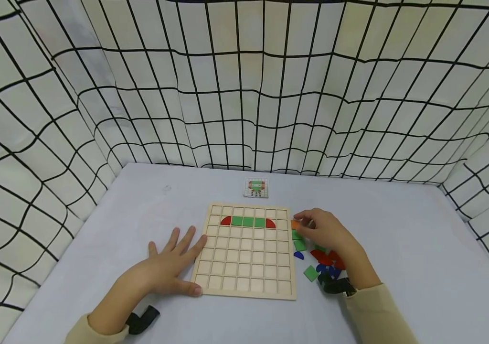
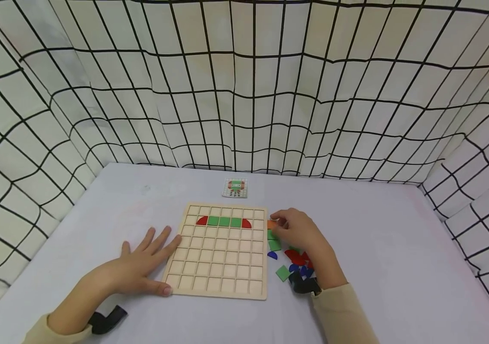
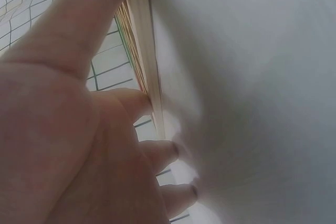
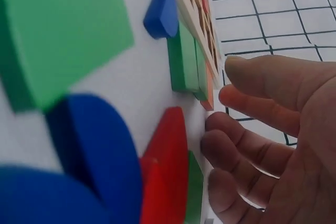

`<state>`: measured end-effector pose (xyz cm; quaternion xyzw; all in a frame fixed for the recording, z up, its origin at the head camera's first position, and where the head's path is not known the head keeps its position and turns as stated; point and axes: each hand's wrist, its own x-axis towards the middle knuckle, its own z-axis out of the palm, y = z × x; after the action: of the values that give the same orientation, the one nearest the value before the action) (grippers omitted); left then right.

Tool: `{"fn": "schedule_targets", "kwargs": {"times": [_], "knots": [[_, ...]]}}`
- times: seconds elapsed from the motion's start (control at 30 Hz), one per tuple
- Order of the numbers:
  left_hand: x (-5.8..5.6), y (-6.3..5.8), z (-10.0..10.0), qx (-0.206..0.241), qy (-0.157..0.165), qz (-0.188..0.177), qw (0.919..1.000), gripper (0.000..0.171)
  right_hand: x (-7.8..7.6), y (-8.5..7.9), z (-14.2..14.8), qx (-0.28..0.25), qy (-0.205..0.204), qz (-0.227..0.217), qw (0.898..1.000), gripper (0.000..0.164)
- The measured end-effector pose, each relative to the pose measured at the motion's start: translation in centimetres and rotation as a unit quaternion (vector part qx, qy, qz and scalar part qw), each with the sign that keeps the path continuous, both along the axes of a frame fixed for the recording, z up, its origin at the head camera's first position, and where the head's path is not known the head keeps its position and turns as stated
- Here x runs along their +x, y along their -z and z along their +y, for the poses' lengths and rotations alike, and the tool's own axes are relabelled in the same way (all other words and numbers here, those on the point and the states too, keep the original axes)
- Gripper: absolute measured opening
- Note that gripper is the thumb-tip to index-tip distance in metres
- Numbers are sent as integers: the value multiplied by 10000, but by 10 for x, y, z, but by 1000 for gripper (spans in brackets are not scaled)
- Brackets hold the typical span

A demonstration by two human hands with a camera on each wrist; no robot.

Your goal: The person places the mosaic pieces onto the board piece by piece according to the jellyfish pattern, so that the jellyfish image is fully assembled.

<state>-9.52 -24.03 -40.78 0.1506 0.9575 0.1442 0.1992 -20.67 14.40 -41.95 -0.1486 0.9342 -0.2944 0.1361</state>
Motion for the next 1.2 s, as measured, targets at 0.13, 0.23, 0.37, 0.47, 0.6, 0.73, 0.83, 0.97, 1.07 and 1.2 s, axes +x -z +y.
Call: {"fn": "schedule_targets", "kwargs": {"times": [0.13,0.23,0.37,0.47,0.6,0.73,0.83,0.97,1.07,1.2], "knots": [[1,1,-1,-1,-26,-6,10000,118,2,1,-3,188,-121,81,9997,38],[1,2,-1,-10,-25,11,10000,118,3,0,-4,246,-105,128,9996,40],[0,0,0,-14,-35,9,10000,118,3,1,-6,399,-147,241,9988,42],[0,-1,0,-1,-35,10,10000,118,3,2,-9,567,-193,326,9977,43],[0,-1,1,-9,-21,20,10000,118,3,3,-11,705,-174,330,9968,42],[0,1,1,-58,-19,47,10000,118,4,4,-11,716,-166,388,9965,41],[1,1,1,-47,-12,97,9999,118,4,3,-11,664,-132,424,9968,39],[1,1,1,-45,6,143,9999,118,3,2,-11,489,-44,403,9980,34],[1,0,0,-24,-19,114,9999,118,3,3,-11,336,-22,397,9986,25],[1,0,0,7,-50,27,10000,119,2,4,-12,272,-57,381,9989,13]]}}
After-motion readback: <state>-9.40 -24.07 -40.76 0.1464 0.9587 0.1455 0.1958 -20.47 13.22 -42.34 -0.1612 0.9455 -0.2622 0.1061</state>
